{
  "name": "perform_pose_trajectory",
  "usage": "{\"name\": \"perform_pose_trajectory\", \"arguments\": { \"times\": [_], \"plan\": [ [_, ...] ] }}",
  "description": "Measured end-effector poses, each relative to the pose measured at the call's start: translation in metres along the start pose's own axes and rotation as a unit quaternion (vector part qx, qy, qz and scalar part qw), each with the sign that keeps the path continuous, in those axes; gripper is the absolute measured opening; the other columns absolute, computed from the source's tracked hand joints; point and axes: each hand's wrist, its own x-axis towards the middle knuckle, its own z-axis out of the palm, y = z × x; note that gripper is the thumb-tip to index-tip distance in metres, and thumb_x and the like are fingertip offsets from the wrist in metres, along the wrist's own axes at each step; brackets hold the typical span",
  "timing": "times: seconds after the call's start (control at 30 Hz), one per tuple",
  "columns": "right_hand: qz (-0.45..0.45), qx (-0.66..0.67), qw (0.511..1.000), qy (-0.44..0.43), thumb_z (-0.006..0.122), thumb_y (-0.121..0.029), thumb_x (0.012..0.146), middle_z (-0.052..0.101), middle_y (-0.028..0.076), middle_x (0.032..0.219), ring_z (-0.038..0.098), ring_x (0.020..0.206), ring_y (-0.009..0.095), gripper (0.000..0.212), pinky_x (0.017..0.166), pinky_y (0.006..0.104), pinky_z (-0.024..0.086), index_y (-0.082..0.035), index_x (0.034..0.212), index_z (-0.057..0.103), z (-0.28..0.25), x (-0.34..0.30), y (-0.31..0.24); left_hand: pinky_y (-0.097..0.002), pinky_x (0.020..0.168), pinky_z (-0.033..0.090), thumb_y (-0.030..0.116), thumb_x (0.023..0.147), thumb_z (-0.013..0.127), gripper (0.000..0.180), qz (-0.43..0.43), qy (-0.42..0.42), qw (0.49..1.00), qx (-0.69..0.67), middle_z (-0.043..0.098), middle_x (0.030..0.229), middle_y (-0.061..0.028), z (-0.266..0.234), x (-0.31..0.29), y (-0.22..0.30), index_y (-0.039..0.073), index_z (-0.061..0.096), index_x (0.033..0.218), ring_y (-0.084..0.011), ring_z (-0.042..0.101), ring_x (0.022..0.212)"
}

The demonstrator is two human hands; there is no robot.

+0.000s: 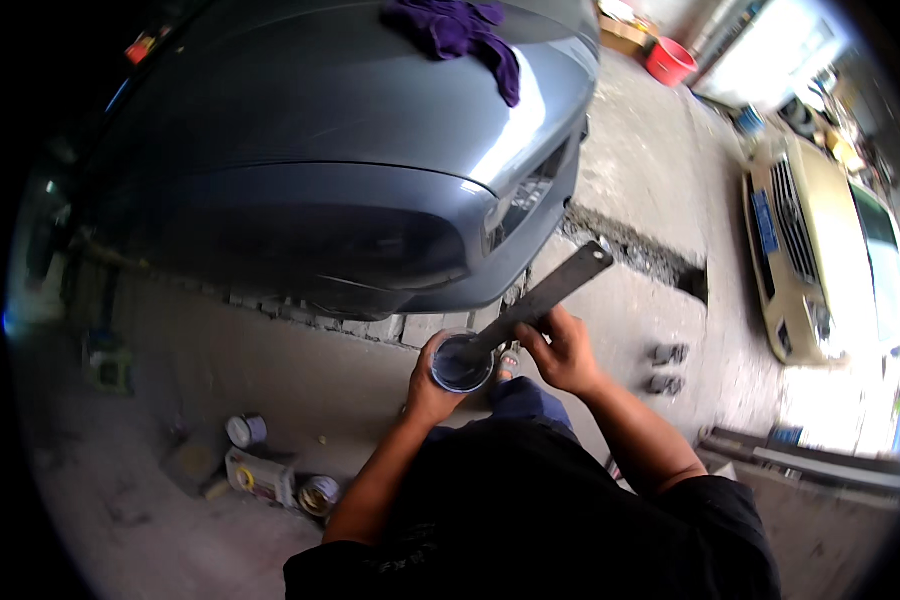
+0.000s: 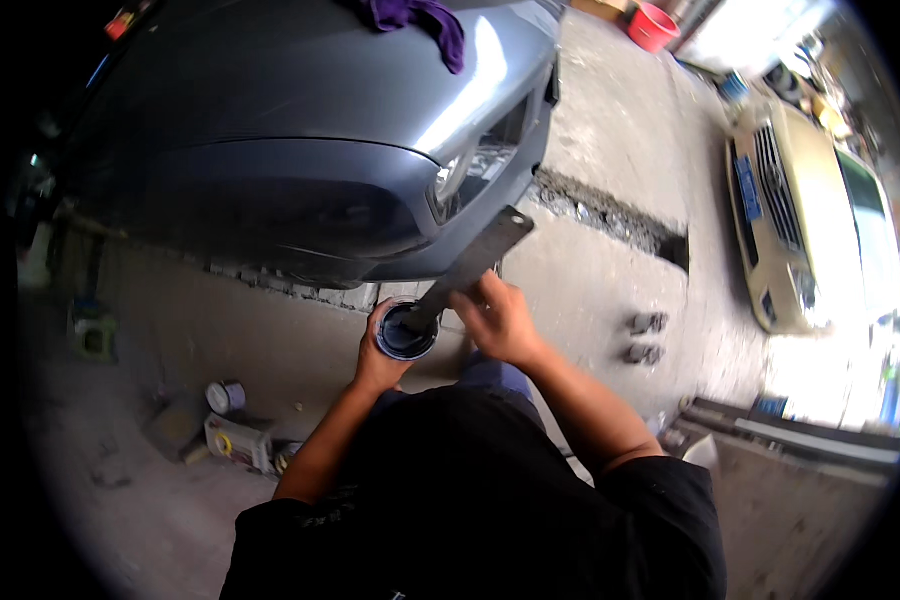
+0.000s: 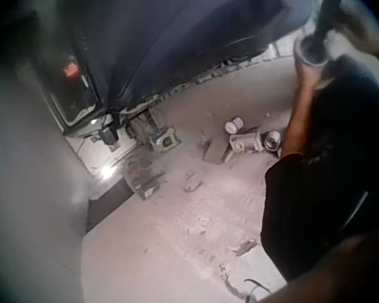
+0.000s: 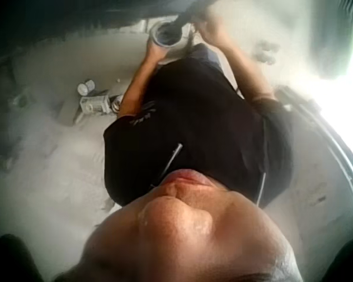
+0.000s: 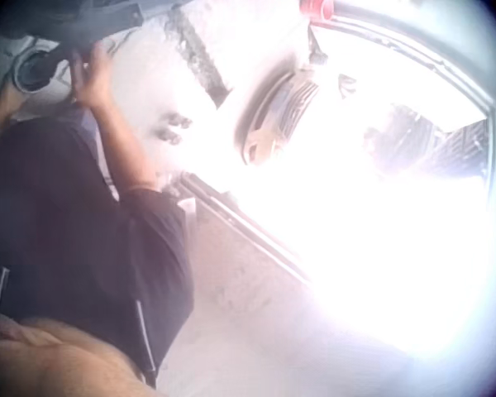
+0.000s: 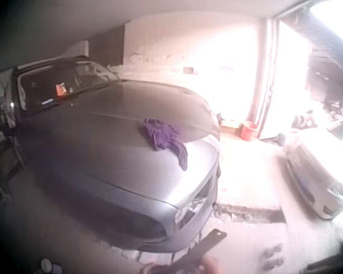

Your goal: The person applies body filler to a gray car using a metal spreader and a small container. They repeatedly scoop filler and spread it on the front bumper, hood, and side panels, occasionally scraping the spreader against a nearby object.

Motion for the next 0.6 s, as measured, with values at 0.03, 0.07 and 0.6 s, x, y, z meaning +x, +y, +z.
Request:
{"name": "perform_pose_trajectory", "arguments": {
  "times": [0.03,0.07,0.6],
  "plan": [
    [-0.023,-0.03,0.999,0.002,0.067,-0.004,0.087,0.066,0.014,0.08,0.067,0.071,0.027,0.02,0.065,0.0341,0.052,-0.001,0.105,0.058,0.006,-0.003,-0.005,-0.0388,0.102,0.045,0.007,0.064,0.086,0.092,-0.019,-0.041,0.999,-0.017,0.055,0.13,-0.015,-0.006,-0.002,-0.002,0.005,0.035,0.141,-0.0271,0.055,0.122],
    [-0.043,-0.061,0.997,0.004,0.068,-0.005,0.087,0.066,0.015,0.08,0.067,0.071,0.028,0.02,0.065,0.0347,0.052,-0.001,0.104,0.058,0.013,-0.007,-0.008,-0.0384,0.101,0.045,0.007,0.064,0.086,0.093,-0.014,-0.058,0.998,-0.001,0.056,0.129,-0.0152,-0.012,-0.007,-0.007,0.005,0.035,0.141,-0.027,0.055,0.121],
    [-0.075,-0.058,0.988,0.12,0.068,-0.01,0.085,0.065,0.019,0.083,0.064,0.078,0.04,0.023,0.066,0.0439,0.05,-0.003,0.104,0.056,0.092,-0.054,-0.057,-0.0352,0.098,0.046,0.011,0.067,0.089,0.091,0.046,-0.18,0.982,0.028,0.058,0.127,-0.0143,-0.083,-0.047,-0.003,0.004,0.035,0.14,-0.0242,0.058,0.117]
  ]
}}
